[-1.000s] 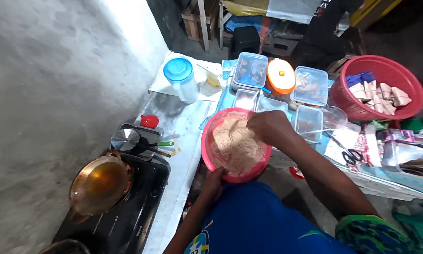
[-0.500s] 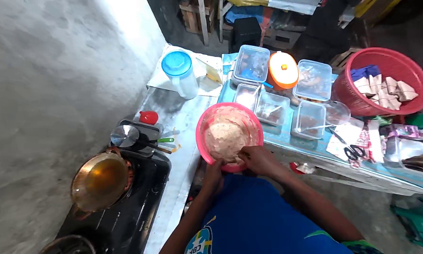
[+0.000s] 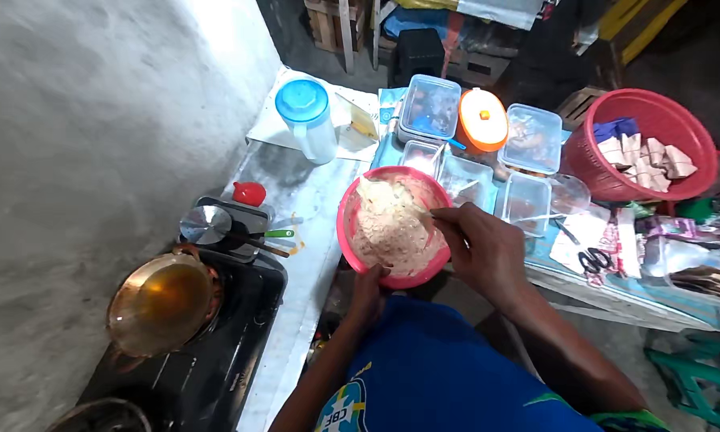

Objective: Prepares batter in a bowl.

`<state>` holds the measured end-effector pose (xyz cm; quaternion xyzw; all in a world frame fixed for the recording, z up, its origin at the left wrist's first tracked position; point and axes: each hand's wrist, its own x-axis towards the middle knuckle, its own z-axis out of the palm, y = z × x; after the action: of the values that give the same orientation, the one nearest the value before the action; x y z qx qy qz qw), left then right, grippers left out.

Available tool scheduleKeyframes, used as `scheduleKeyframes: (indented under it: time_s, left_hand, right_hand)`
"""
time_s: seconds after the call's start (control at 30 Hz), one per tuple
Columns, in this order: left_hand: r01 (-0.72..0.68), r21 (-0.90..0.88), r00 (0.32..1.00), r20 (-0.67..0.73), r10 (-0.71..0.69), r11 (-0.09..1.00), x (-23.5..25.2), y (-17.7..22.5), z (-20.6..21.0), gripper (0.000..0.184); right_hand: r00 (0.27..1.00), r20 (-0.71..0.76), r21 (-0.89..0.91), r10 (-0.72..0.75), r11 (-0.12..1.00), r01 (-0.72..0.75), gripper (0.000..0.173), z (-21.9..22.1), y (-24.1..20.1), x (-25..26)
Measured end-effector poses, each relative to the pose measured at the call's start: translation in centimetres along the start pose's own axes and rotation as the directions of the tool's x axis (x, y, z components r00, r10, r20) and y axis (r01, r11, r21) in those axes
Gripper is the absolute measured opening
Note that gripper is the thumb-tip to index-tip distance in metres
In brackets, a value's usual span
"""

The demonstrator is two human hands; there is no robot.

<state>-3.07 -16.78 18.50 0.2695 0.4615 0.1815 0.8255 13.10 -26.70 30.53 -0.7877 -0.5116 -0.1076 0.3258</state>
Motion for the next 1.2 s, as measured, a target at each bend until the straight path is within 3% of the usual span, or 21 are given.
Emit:
scheduleKeyframes:
  time_s: [0.23,0.33,0.4,0.47,0.53,0.57,0.73,1.03,1.1,1.2]
  left_hand:
    - [0.002,0.004,1.0,-0.012,-0.002,1.0,0.0,-0.2,-0.7,0.018]
    - [0.004,-0.009,1.0,-0.022,-0.005,1.0,0.1,-0.4,-1.2,0.023]
    - [0.001,-0.011,1.0,-0.029,-0.001,1.0,0.1,-0.6,-1.7,0.023]
    - [-0.004,-0.003,0.999,-0.05,0.003,1.0,-0.2,-0.6,-2.0,0.019]
    - [-0.007,0.013,0.998,-0.066,0.007,1.0,-0.5,-0.5,-2.2,0.019]
    - [-0.013,0.022,0.997,-0.072,0.014,1.0,-0.7,-0.4,-2.3,0.018]
    - [-0.05,0.041,0.997,-0.054,0.052,0.998,-1.3,-0.7,-2.9,0.021]
    - [-0.197,0.044,0.979,0.058,0.194,0.979,-2.8,-2.8,-3.5,0.033]
    - [-0.182,0.069,0.983,0.007,0.182,0.981,-3.4,-3.0,-3.4,0.037]
    - [-0.202,0.063,0.978,-0.029,0.204,0.977,-4.1,-3.7,-4.2,0.04]
  right_hand:
    - [0.967,-0.214,-0.012,-0.141,0.99,0.142,0.019,-2.4,-1.0,1.7]
    - [0.962,-0.245,0.005,-0.123,0.992,0.128,0.02,-2.3,-0.7,1.0]
    - [0.982,-0.183,0.065,-0.053,0.996,0.066,0.019,-0.3,0.3,-0.7]
    - [0.999,0.026,0.084,0.034,0.996,-0.036,0.02,3.1,1.9,-3.2]
    - [0.947,0.316,-0.062,0.058,0.997,-0.041,0.025,6.5,3.6,-5.7]
    - [0.931,0.362,-0.131,0.048,0.991,-0.001,0.025,7.9,4.1,-6.7]
    - [0.952,0.303,-0.129,0.046,0.992,-0.007,0.026,9.1,3.4,-7.1]
    - [0.975,0.204,-0.08,-0.087,0.991,0.106,0.028,10.9,0.9,-8.2]
    - [0.954,0.237,-0.041,-0.183,0.979,0.198,0.027,10.3,1.4,-9.2]
    - [0.86,0.442,0.02,-0.254,0.962,0.274,0.022,7.0,3.2,-9.5]
